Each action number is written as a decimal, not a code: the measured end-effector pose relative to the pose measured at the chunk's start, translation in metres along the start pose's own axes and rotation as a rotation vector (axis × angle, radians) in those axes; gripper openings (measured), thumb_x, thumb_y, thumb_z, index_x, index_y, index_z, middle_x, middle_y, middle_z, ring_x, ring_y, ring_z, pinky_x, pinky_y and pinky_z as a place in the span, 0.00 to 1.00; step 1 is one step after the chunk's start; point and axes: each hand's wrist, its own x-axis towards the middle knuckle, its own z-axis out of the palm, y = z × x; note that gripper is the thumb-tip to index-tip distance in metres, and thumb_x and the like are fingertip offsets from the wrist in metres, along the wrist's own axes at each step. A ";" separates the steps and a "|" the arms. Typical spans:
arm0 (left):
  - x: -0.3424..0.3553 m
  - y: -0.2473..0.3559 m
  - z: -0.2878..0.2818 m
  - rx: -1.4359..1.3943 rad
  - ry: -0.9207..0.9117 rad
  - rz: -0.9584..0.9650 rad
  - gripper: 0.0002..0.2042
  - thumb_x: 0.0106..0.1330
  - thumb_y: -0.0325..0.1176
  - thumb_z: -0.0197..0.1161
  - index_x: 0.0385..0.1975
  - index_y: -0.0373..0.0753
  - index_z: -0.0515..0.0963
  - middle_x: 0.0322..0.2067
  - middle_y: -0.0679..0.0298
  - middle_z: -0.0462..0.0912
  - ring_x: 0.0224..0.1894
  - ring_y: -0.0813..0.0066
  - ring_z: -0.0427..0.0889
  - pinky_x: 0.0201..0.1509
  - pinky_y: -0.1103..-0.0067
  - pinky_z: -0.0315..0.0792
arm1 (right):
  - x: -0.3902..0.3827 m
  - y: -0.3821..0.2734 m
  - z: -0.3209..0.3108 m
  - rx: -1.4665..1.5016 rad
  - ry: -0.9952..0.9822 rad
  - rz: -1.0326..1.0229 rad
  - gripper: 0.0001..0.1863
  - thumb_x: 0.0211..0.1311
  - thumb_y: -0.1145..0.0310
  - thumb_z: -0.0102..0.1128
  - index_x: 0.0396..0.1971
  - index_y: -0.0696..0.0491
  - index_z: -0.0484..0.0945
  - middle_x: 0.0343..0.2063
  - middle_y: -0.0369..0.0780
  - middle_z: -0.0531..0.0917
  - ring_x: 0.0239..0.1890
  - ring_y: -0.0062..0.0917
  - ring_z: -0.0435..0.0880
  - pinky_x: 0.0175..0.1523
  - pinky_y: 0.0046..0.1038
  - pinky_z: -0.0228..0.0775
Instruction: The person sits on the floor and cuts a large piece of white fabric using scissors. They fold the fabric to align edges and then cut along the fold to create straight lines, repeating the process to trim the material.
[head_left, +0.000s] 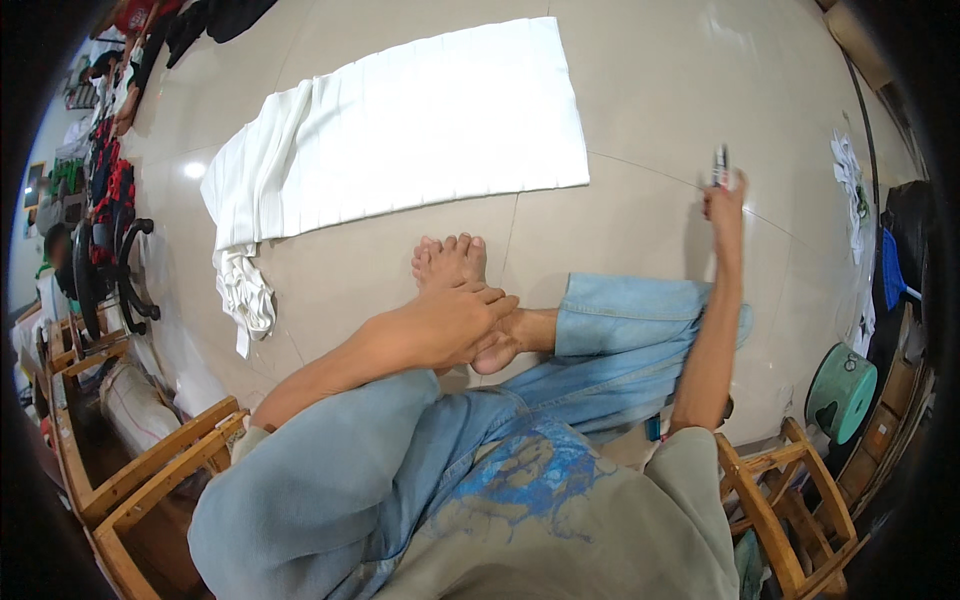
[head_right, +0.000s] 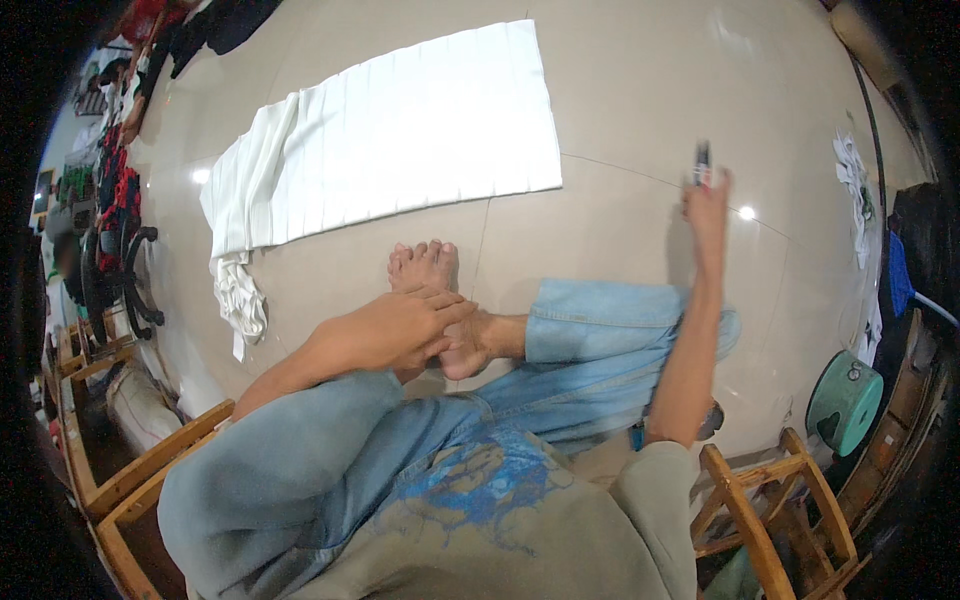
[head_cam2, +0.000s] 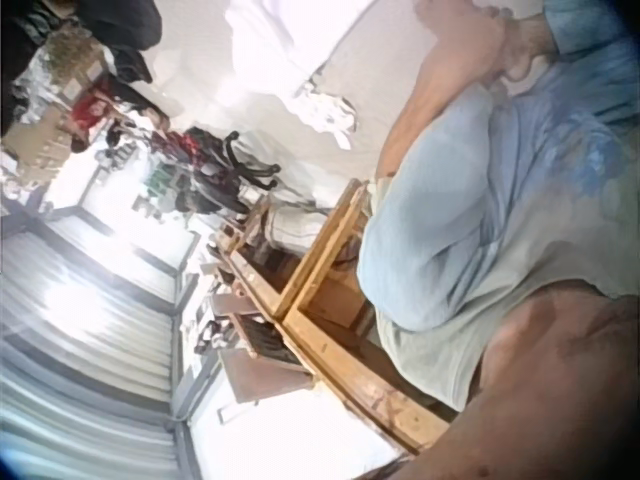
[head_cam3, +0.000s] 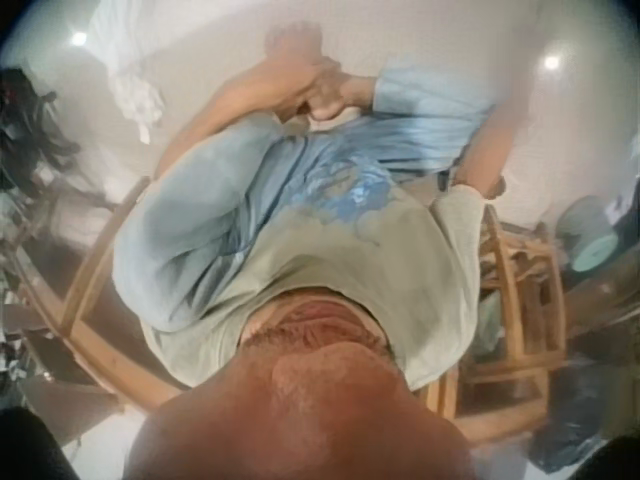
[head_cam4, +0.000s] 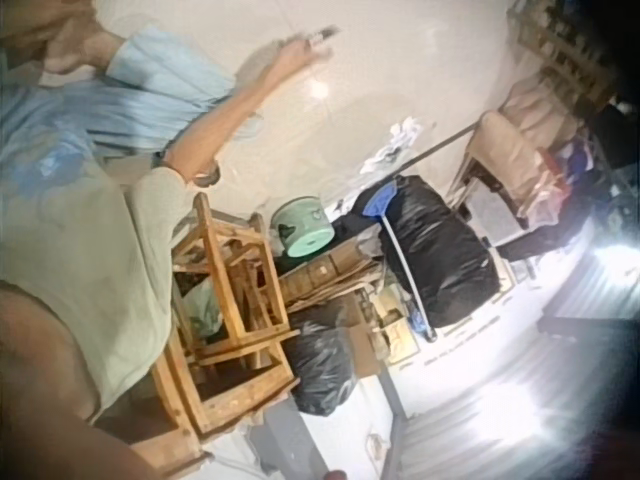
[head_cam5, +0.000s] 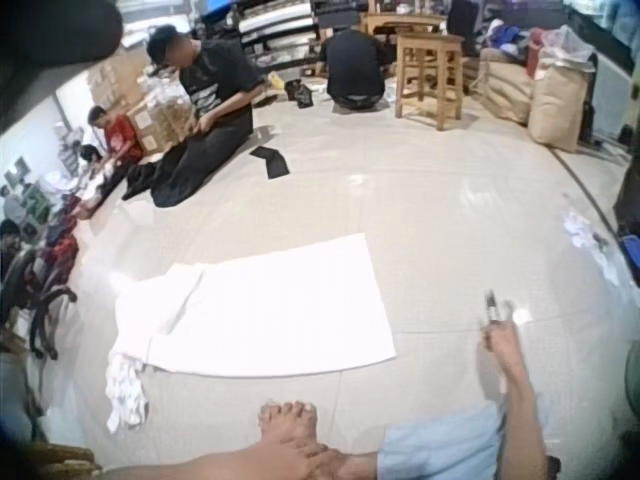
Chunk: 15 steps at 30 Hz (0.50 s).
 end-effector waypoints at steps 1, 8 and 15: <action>0.001 0.004 -0.008 -0.023 0.043 0.003 0.23 0.72 0.37 0.59 0.65 0.39 0.73 0.59 0.45 0.78 0.62 0.46 0.75 0.73 0.60 0.61 | -0.006 0.000 0.014 0.132 -0.092 -0.011 0.27 0.63 0.72 0.56 0.63 0.57 0.68 0.23 0.33 0.73 0.22 0.16 0.72 0.26 0.22 0.67; -0.016 0.018 -0.045 -0.185 0.348 -0.043 0.23 0.73 0.34 0.58 0.67 0.39 0.72 0.63 0.49 0.76 0.65 0.46 0.72 0.73 0.60 0.64 | -0.091 -0.017 0.148 -0.333 -0.126 -0.078 0.14 0.63 0.59 0.63 0.37 0.55 0.85 0.31 0.50 0.88 0.34 0.43 0.87 0.41 0.43 0.76; -0.076 0.003 -0.125 0.235 0.239 -0.087 0.25 0.64 0.26 0.68 0.63 0.37 0.75 0.62 0.52 0.76 0.65 0.52 0.74 0.72 0.62 0.67 | -0.071 -0.007 0.151 -0.263 -0.114 -0.075 0.18 0.59 0.55 0.68 0.31 0.57 0.83 0.28 0.48 0.87 0.34 0.42 0.87 0.42 0.42 0.77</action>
